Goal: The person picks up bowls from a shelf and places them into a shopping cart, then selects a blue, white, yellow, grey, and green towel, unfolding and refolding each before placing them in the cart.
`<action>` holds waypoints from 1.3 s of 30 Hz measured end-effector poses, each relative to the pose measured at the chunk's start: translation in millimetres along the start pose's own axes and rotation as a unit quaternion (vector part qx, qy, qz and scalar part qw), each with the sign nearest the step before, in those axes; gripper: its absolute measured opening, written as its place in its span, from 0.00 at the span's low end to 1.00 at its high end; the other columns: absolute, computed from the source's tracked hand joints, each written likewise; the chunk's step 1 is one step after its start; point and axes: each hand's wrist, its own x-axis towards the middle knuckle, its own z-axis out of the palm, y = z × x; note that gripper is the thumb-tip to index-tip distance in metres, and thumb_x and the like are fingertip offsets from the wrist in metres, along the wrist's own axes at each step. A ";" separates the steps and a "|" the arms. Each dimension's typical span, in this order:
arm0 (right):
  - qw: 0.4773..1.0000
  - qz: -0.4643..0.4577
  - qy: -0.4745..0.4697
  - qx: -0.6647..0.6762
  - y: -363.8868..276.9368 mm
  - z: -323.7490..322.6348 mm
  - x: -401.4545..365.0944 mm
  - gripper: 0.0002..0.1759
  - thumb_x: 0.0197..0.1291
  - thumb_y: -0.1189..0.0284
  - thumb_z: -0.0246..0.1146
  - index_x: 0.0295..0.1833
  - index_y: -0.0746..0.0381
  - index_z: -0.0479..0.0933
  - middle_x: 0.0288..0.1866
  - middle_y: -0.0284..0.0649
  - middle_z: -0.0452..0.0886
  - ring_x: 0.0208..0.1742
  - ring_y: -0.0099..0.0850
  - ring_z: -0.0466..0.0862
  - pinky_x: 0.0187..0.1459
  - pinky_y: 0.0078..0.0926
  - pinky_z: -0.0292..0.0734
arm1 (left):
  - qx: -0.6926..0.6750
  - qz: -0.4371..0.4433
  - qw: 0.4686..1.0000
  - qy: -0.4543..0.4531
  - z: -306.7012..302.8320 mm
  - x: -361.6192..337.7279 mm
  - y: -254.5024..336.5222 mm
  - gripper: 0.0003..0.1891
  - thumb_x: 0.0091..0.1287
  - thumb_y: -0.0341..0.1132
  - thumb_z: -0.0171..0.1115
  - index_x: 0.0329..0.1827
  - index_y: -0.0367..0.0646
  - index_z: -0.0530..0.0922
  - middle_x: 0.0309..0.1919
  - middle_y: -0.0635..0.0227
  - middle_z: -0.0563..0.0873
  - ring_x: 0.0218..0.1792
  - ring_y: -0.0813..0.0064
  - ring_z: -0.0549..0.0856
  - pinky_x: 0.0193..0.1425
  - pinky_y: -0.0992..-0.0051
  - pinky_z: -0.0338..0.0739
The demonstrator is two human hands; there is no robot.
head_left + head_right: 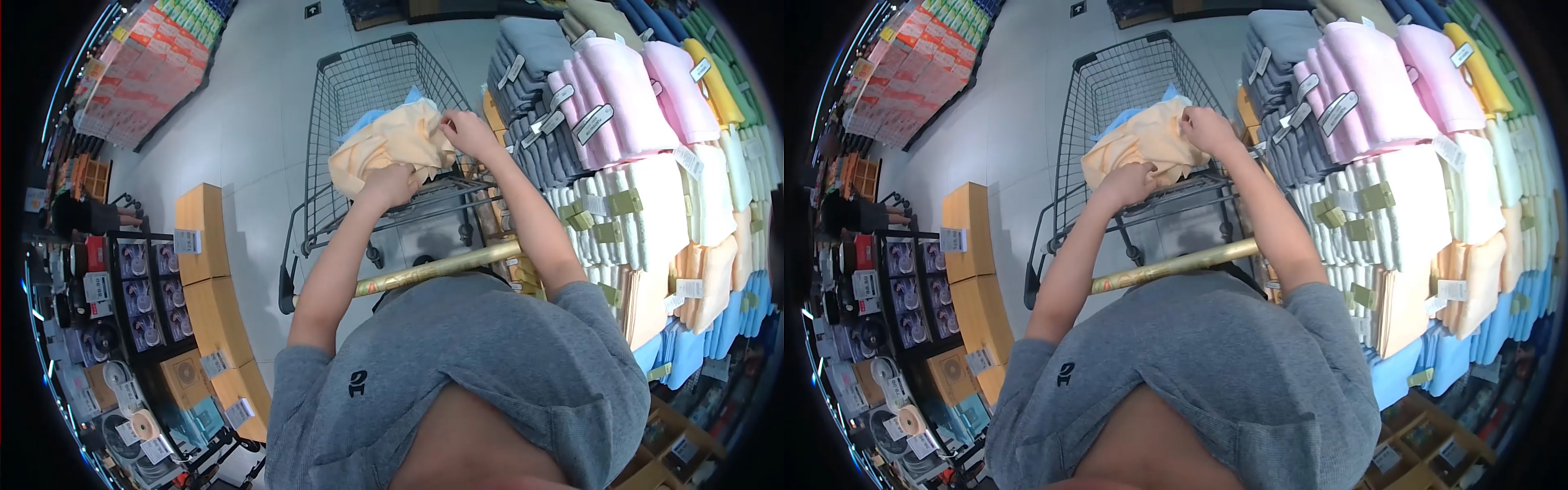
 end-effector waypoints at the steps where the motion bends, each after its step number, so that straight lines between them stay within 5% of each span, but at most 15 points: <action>1: 1.000 -0.003 -0.007 -0.005 -0.6 -1.1 -0.4 0.11 0.60 0.67 0.60 0.40 0.65 0.79 0.32 0.48 0.84 0.37 0.47 0.84 0.40 0.40 0.78 | 0.005 0.014 1.000 -0.009 2.6 -1.0 3.0 0.24 0.67 0.48 0.56 0.60 0.41 0.76 0.47 0.51 0.85 0.51 0.55 0.83 0.56 0.61 0.76; 21: 0.996 0.036 0.020 -0.082 -3.7 -16.0 7.5 0.13 0.63 0.66 0.52 0.40 0.63 0.77 0.34 0.53 0.83 0.40 0.53 0.83 0.43 0.50 0.78 | 0.047 0.073 0.996 0.016 11.0 16.6 -5.3 0.19 0.68 0.45 0.54 0.55 0.42 0.77 0.42 0.54 0.85 0.45 0.54 0.85 0.48 0.58 0.78; 32: 0.993 0.016 0.050 -0.102 -6.9 -29.3 49.6 0.10 0.62 0.68 0.54 0.39 0.63 0.76 0.33 0.49 0.82 0.38 0.49 0.82 0.38 0.45 0.77 | 0.051 0.110 0.991 0.053 -21.5 59.1 -15.7 0.18 0.66 0.43 0.58 0.54 0.42 0.78 0.40 0.52 0.85 0.42 0.53 0.85 0.47 0.59 0.79; 39: 0.981 0.002 0.169 -0.092 -7.8 -56.8 98.4 0.11 0.58 0.67 0.60 0.39 0.63 0.76 0.34 0.47 0.82 0.39 0.47 0.82 0.41 0.46 0.76 | -0.006 0.144 0.987 0.073 -57.8 105.8 -27.4 0.16 0.65 0.40 0.60 0.50 0.40 0.80 0.39 0.52 0.85 0.42 0.54 0.85 0.47 0.60 0.79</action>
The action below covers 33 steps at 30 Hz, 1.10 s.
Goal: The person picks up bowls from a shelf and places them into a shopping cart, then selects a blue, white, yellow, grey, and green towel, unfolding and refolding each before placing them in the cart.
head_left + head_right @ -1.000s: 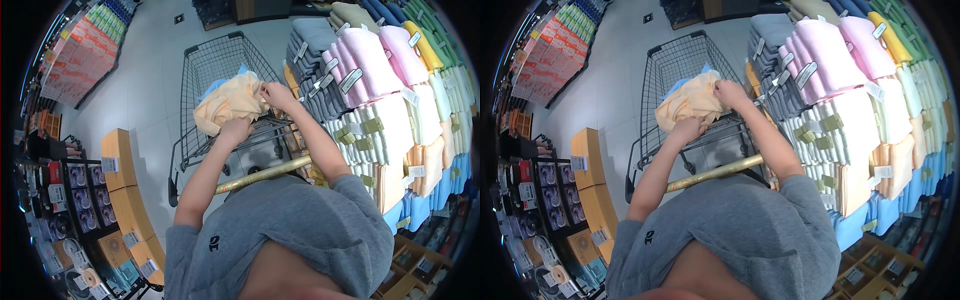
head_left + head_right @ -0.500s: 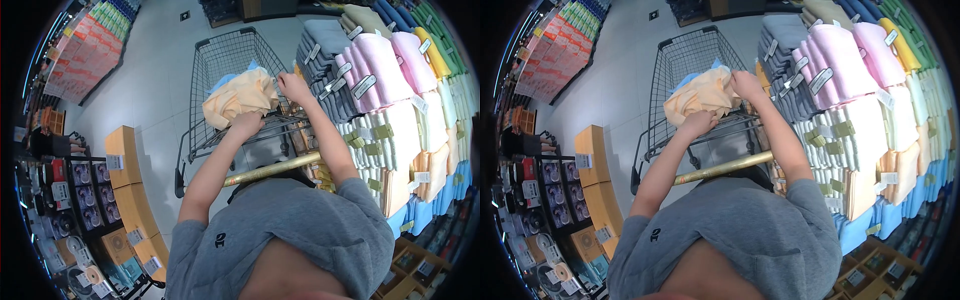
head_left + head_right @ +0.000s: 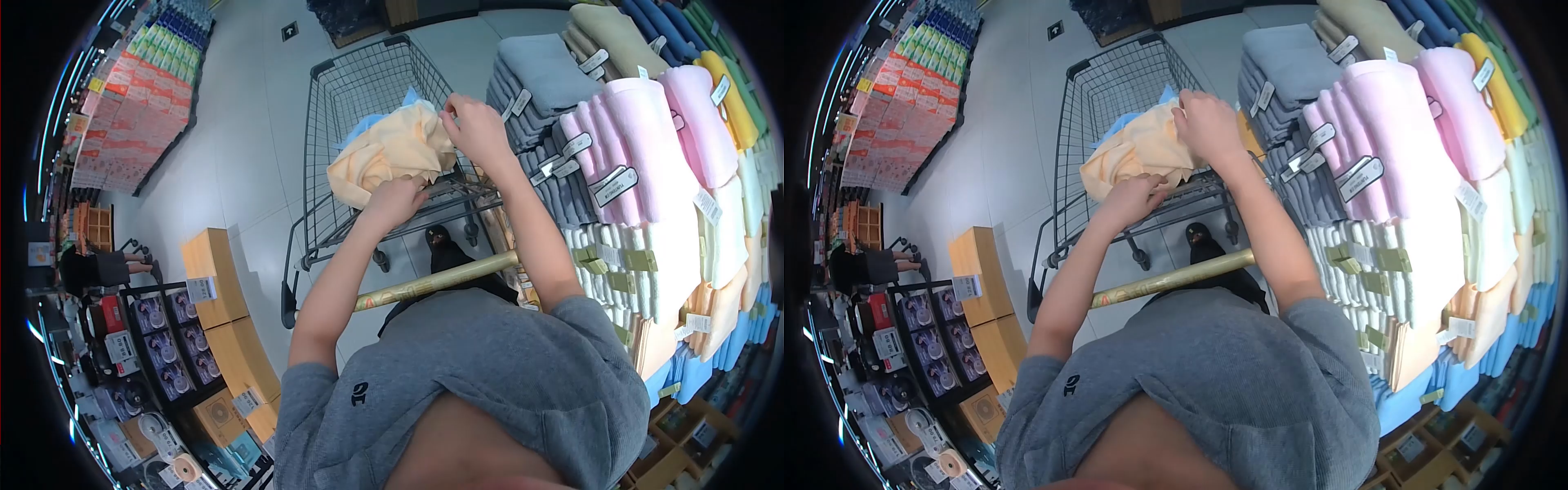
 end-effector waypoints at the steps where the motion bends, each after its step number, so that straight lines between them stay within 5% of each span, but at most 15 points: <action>1: 0.999 -0.003 0.036 -0.001 4.4 -0.3 9.4 0.11 0.58 0.66 0.62 0.39 0.63 0.76 0.34 0.46 0.81 0.40 0.46 0.82 0.42 0.45 0.75 | -0.015 0.007 1.000 -0.002 -2.8 9.4 -7.0 0.16 0.66 0.40 0.60 0.51 0.40 0.80 0.39 0.52 0.85 0.42 0.55 0.85 0.47 0.62 0.79; 6: 0.984 0.102 0.121 -0.088 30.7 8.4 48.5 0.13 0.55 0.66 0.65 0.41 0.63 0.77 0.41 0.45 0.78 0.46 0.44 0.77 0.48 0.41 0.68 | -0.109 0.008 0.989 -0.103 -28.9 47.5 -20.2 0.17 0.66 0.41 0.62 0.51 0.37 0.80 0.38 0.56 0.86 0.40 0.63 0.85 0.48 0.69 0.78; 14: 0.945 0.205 0.145 -0.209 80.6 39.9 97.2 0.17 0.47 0.69 0.67 0.44 0.62 0.76 0.47 0.50 0.72 0.53 0.47 0.69 0.61 0.50 0.57 | -0.158 0.063 0.983 -0.074 -44.4 100.6 -57.1 0.17 0.66 0.43 0.63 0.50 0.39 0.81 0.35 0.58 0.87 0.39 0.64 0.86 0.46 0.69 0.79; 23: 0.881 0.341 0.150 -0.291 116.1 41.7 136.8 0.34 0.44 0.73 0.68 0.61 0.59 0.67 0.63 0.58 0.62 0.65 0.54 0.62 0.65 0.54 0.51 | -0.160 0.076 0.980 -0.088 -61.1 144.4 -91.7 0.16 0.67 0.40 0.62 0.50 0.38 0.81 0.39 0.57 0.87 0.43 0.63 0.87 0.48 0.69 0.79; 33: 0.846 0.400 0.179 -0.303 128.6 25.8 160.8 0.21 0.45 0.74 0.66 0.49 0.54 0.75 0.50 0.41 0.73 0.53 0.43 0.71 0.53 0.47 0.59 | -0.162 0.123 0.975 -0.084 -84.7 176.8 -113.3 0.13 0.67 0.35 0.60 0.50 0.37 0.81 0.42 0.56 0.87 0.45 0.64 0.86 0.50 0.69 0.78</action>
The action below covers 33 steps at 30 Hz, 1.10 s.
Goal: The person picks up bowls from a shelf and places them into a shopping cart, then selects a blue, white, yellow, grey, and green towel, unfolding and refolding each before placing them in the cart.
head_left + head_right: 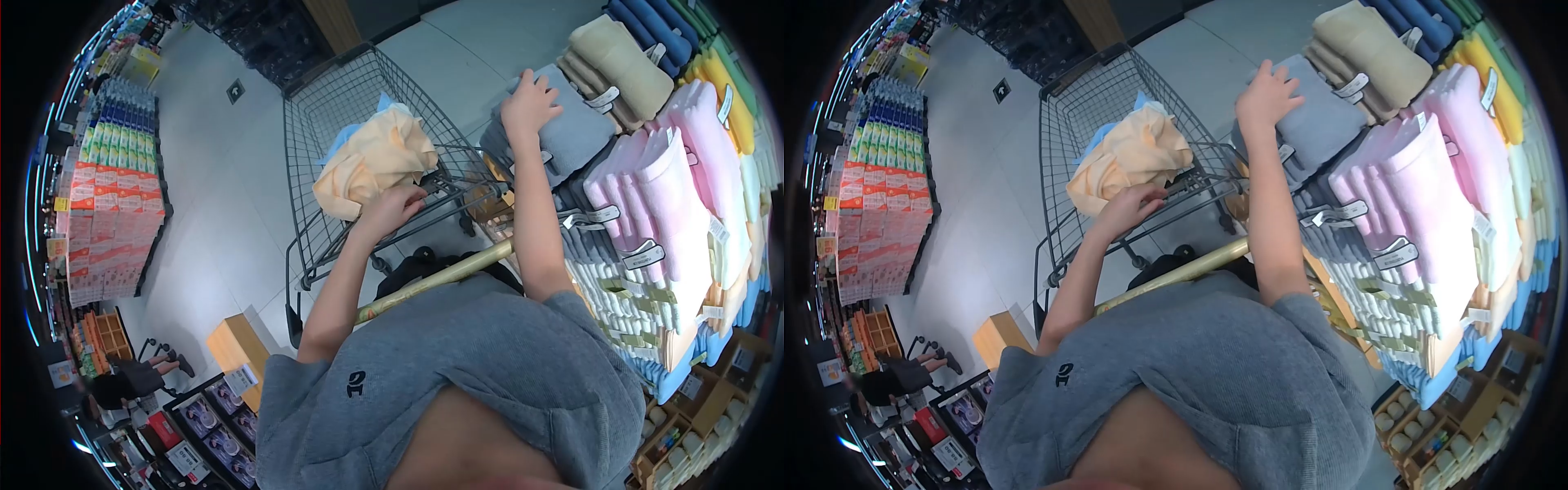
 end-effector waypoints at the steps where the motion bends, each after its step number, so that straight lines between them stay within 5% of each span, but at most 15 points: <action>1: 1.000 -0.003 0.020 0.001 0.0 -2.3 2.6 0.21 0.45 0.74 0.66 0.48 0.54 0.75 0.49 0.39 0.74 0.53 0.42 0.71 0.52 0.46 0.59 | 0.004 0.007 1.000 0.005 -3.6 1.6 -0.7 0.13 0.67 0.35 0.60 0.50 0.37 0.81 0.42 0.57 0.87 0.45 0.64 0.86 0.50 0.69 0.78; 5: 0.986 -0.019 0.166 0.024 -9.5 -13.2 8.4 0.19 0.43 0.74 0.66 0.46 0.52 0.77 0.46 0.37 0.75 0.50 0.39 0.71 0.49 0.41 0.59 | -0.022 0.031 0.998 0.049 -15.3 8.6 0.3 0.13 0.68 0.37 0.60 0.50 0.40 0.80 0.40 0.59 0.87 0.42 0.64 0.86 0.48 0.69 0.79; 11: 0.884 -0.146 0.315 0.312 -60.2 -56.0 -15.7 0.20 0.36 0.78 0.61 0.41 0.53 0.78 0.44 0.36 0.75 0.48 0.38 0.72 0.50 0.38 0.62 | -0.278 0.006 0.955 0.100 -25.1 27.4 -5.1 0.17 0.74 0.41 0.53 0.60 0.42 0.74 0.48 0.61 0.84 0.48 0.72 0.84 0.53 0.74 0.77; 13: 0.849 -0.205 0.255 0.416 -82.6 -48.6 -32.9 0.20 0.36 0.80 0.61 0.41 0.54 0.78 0.44 0.37 0.75 0.49 0.39 0.73 0.51 0.37 0.63 | -0.382 0.017 0.920 0.089 -36.6 29.4 -3.6 0.26 0.76 0.50 0.47 0.70 0.45 0.64 0.60 0.59 0.77 0.55 0.69 0.81 0.60 0.69 0.75; 16: 0.787 -0.285 0.115 0.534 -109.1 -43.9 -62.3 0.20 0.38 0.85 0.59 0.41 0.60 0.77 0.45 0.41 0.76 0.49 0.41 0.72 0.51 0.33 0.67 | -0.654 -0.040 0.744 0.134 -56.0 24.9 15.0 0.32 0.74 0.60 0.40 0.70 0.46 0.62 0.62 0.59 0.74 0.59 0.67 0.78 0.62 0.63 0.75; 17: 0.769 -0.316 0.068 0.551 -116.3 -39.7 -72.1 0.20 0.38 0.84 0.59 0.41 0.59 0.77 0.45 0.41 0.75 0.49 0.41 0.72 0.52 0.33 0.66 | -0.666 -0.036 0.733 0.131 -65.5 23.3 17.2 0.37 0.72 0.66 0.35 0.70 0.44 0.61 0.64 0.59 0.71 0.62 0.64 0.75 0.64 0.59 0.73; 19: 0.724 -0.376 -0.029 0.578 -128.1 -29.1 -91.0 0.20 0.37 0.83 0.60 0.41 0.58 0.76 0.44 0.41 0.75 0.49 0.41 0.72 0.53 0.33 0.65 | -0.677 -0.050 0.720 0.147 -72.3 25.3 -8.3 0.32 0.72 0.61 0.39 0.67 0.44 0.64 0.60 0.62 0.73 0.61 0.67 0.75 0.61 0.61 0.73; 23: 0.727 -0.435 -0.122 0.517 -137.5 -18.7 -117.2 0.19 0.37 0.79 0.59 0.41 0.54 0.76 0.45 0.38 0.74 0.51 0.39 0.71 0.55 0.33 0.59 | -0.688 -0.071 0.687 0.222 -67.9 28.0 -45.6 0.23 0.74 0.49 0.39 0.61 0.41 0.69 0.56 0.64 0.76 0.56 0.71 0.76 0.60 0.66 0.72; 29: 0.697 -0.386 -0.183 0.577 -141.5 -13.2 -105.6 0.17 0.43 0.76 0.68 0.42 0.58 0.74 0.42 0.34 0.73 0.46 0.30 0.72 0.50 0.26 0.64 | -0.610 -0.043 0.725 0.315 -75.6 40.3 -59.3 0.23 0.74 0.42 0.40 0.59 0.31 0.69 0.54 0.59 0.77 0.56 0.69 0.76 0.61 0.70 0.69; 32: 0.585 -0.121 -0.381 0.706 -146.4 7.8 -108.1 0.16 0.52 0.71 0.72 0.41 0.59 0.71 0.36 0.30 0.71 0.38 0.19 0.71 0.41 0.16 0.66 | -0.538 -0.050 0.753 0.375 -75.2 44.2 -65.8 0.21 0.73 0.39 0.43 0.60 0.30 0.68 0.56 0.56 0.77 0.56 0.67 0.75 0.63 0.71 0.65; 33: 0.590 -0.103 -0.394 0.698 -149.8 9.2 -107.9 0.17 0.57 0.68 0.71 0.40 0.59 0.68 0.32 0.26 0.69 0.32 0.12 0.67 0.34 0.10 0.64 | -0.518 -0.059 0.756 0.397 -78.1 40.5 -55.8 0.21 0.73 0.39 0.43 0.60 0.30 0.68 0.56 0.56 0.76 0.56 0.67 0.75 0.63 0.71 0.65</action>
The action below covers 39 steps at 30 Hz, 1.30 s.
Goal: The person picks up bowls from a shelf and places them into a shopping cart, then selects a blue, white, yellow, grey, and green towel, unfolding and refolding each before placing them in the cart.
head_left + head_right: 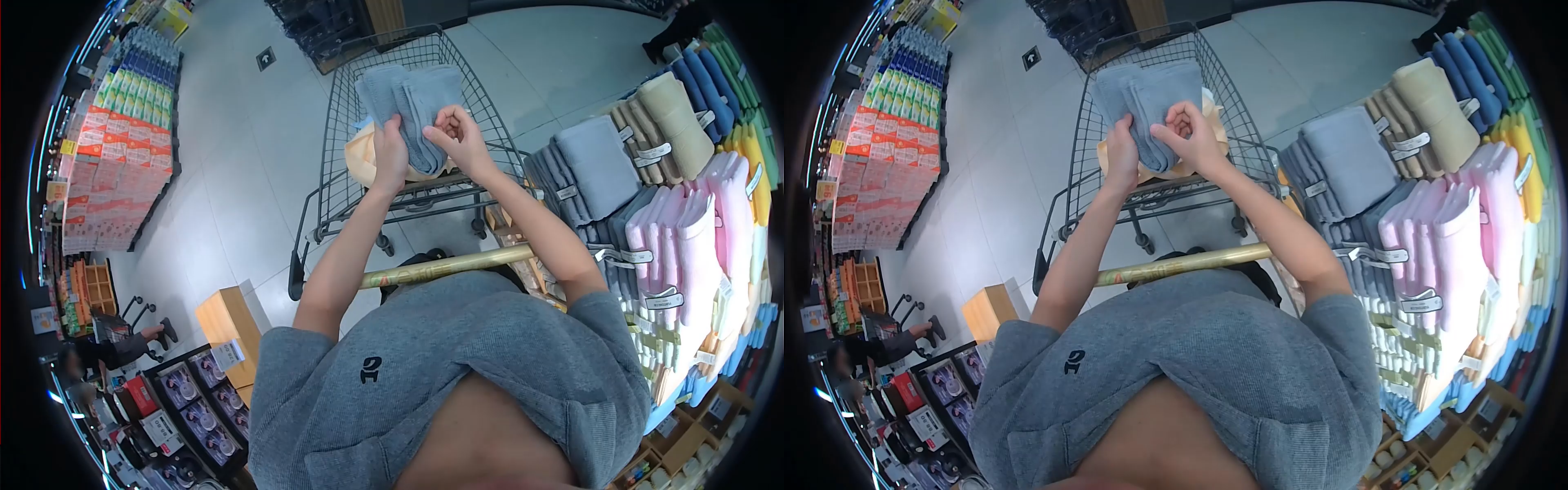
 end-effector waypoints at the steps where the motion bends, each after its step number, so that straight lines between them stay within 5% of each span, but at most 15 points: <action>1: 0.998 0.016 -0.013 -0.060 -0.5 -0.9 -0.9 0.17 0.57 0.67 0.71 0.39 0.59 0.68 0.31 0.26 0.69 0.31 0.13 0.67 0.34 0.10 0.64 | 0.019 0.014 1.000 0.019 2.6 -2.7 5.7 0.21 0.73 0.39 0.44 0.60 0.31 0.69 0.56 0.56 0.76 0.56 0.67 0.74 0.63 0.71 0.64; 6: 0.968 0.106 -0.058 -0.221 4.3 -4.6 -0.2 0.17 0.60 0.64 0.68 0.42 0.63 0.70 0.30 0.30 0.74 0.25 0.16 0.72 0.28 0.14 0.69 | 0.005 0.025 1.000 -0.002 3.0 -3.6 14.8 0.22 0.71 0.40 0.46 0.60 0.30 0.66 0.53 0.53 0.77 0.55 0.65 0.77 0.60 0.69 0.70; 9: 0.981 0.181 -0.076 0.000 -1.2 -3.4 -2.8 0.22 0.62 0.61 0.65 0.51 0.66 0.71 0.36 0.36 0.79 0.32 0.22 0.81 0.35 0.18 0.78 | -0.024 0.005 1.000 -0.011 3.4 -4.1 17.7 0.23 0.70 0.40 0.47 0.60 0.29 0.66 0.52 0.52 0.78 0.53 0.63 0.79 0.58 0.67 0.74; 13: 0.971 0.224 -0.061 0.052 3.6 -4.6 1.2 0.26 0.64 0.60 0.63 0.58 0.68 0.69 0.43 0.42 0.80 0.38 0.26 0.83 0.41 0.23 0.82 | -0.028 -0.023 0.999 -0.022 -2.6 1.4 23.9 0.24 0.69 0.41 0.48 0.59 0.29 0.67 0.51 0.52 0.78 0.52 0.61 0.81 0.57 0.65 0.75; 19: 0.962 0.235 0.009 0.135 -10.3 -11.3 6.2 0.22 0.68 0.64 0.60 0.58 0.69 0.66 0.46 0.45 0.78 0.42 0.30 0.83 0.44 0.26 0.82 | -0.125 -0.167 0.974 0.085 -23.7 21.2 16.3 0.29 0.71 0.48 0.48 0.65 0.30 0.63 0.61 0.48 0.72 0.61 0.55 0.75 0.66 0.59 0.70; 25: 0.959 0.207 0.062 0.185 -10.9 -17.2 3.1 0.19 0.68 0.69 0.59 0.57 0.70 0.65 0.46 0.47 0.77 0.45 0.31 0.81 0.49 0.28 0.81 | -0.144 -0.138 0.975 0.100 -2.4 -1.4 34.6 0.39 0.72 0.65 0.35 0.70 0.38 0.60 0.65 0.52 0.70 0.65 0.56 0.72 0.68 0.56 0.67; 28: 0.954 0.215 0.080 0.194 -19.0 -17.8 3.5 0.19 0.67 0.71 0.60 0.57 0.70 0.65 0.47 0.47 0.77 0.44 0.31 0.81 0.49 0.29 0.81 | -0.197 -0.157 0.961 0.116 1.3 -6.8 43.4 0.35 0.73 0.62 0.33 0.69 0.42 0.64 0.67 0.55 0.69 0.68 0.58 0.68 0.69 0.59 0.66; 34: 0.957 0.189 0.110 0.191 -21.9 -36.0 4.5 0.20 0.66 0.72 0.61 0.56 0.72 0.65 0.48 0.48 0.77 0.44 0.33 0.81 0.51 0.29 0.81 | -0.138 -0.199 0.958 0.155 -14.3 13.9 13.6 0.24 0.74 0.58 0.41 0.51 0.47 0.75 0.40 0.67 0.83 0.35 0.78 0.80 0.38 0.75 0.74; 39: 0.957 0.168 0.135 0.192 -18.9 -47.4 4.1 0.20 0.66 0.72 0.61 0.56 0.74 0.65 0.49 0.50 0.77 0.46 0.35 0.82 0.53 0.30 0.81 | -0.168 -0.199 0.955 0.140 -6.9 6.2 7.0 0.21 0.74 0.56 0.47 0.45 0.46 0.75 0.29 0.73 0.80 0.21 0.82 0.72 0.25 0.80 0.67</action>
